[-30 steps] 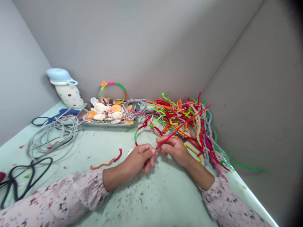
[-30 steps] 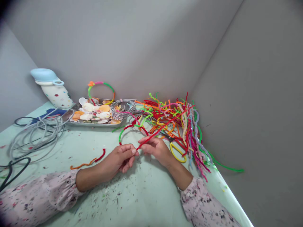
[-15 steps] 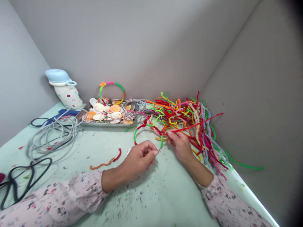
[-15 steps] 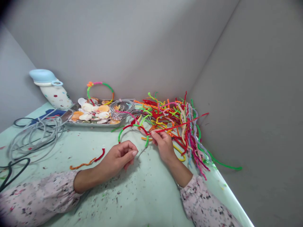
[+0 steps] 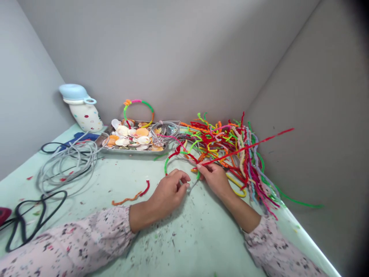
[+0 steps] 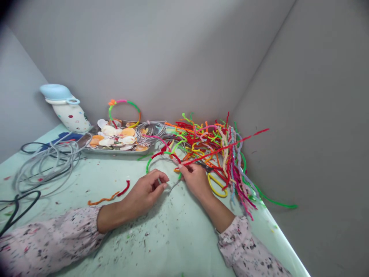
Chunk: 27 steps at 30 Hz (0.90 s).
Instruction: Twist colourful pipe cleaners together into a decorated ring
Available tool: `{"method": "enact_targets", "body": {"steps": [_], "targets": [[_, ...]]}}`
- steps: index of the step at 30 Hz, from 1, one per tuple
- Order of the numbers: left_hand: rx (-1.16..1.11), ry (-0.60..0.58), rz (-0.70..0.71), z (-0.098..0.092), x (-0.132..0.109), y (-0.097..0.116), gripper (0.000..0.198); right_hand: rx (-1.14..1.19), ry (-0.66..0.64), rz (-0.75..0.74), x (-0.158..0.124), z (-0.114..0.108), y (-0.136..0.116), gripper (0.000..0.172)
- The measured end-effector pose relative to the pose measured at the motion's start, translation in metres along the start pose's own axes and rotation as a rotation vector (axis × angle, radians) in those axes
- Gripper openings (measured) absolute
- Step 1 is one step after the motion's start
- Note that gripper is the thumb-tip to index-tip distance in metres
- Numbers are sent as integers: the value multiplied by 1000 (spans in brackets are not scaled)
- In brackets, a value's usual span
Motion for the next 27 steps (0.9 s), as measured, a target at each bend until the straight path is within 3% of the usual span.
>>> {"method": "enact_targets", "body": {"steps": [8, 16, 23, 27], "targets": [[19, 7, -22, -1, -3, 3, 19, 423, -101, -50, -7, 5, -13, 26], [30, 40, 66, -2, -2, 6, 11, 520, -208, -140, -17, 14, -22, 18], [-155, 67, -40, -4, -2, -1, 14, 529, -57, -202, -13, 4, -20, 12], [-294, 80, -67, -3, -1, -5, 18, 496, -100, -189, -17, 7, -23, 11]]}}
Point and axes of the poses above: each hand's wrist, its own x-axis towards the middle knuckle, its own z-axis out of the palm, y = z × x, the point moved 6 cm from there along x, towards the middle knuckle, and after that the axes turned 4 degrees about -z, right-handed, at the moved point
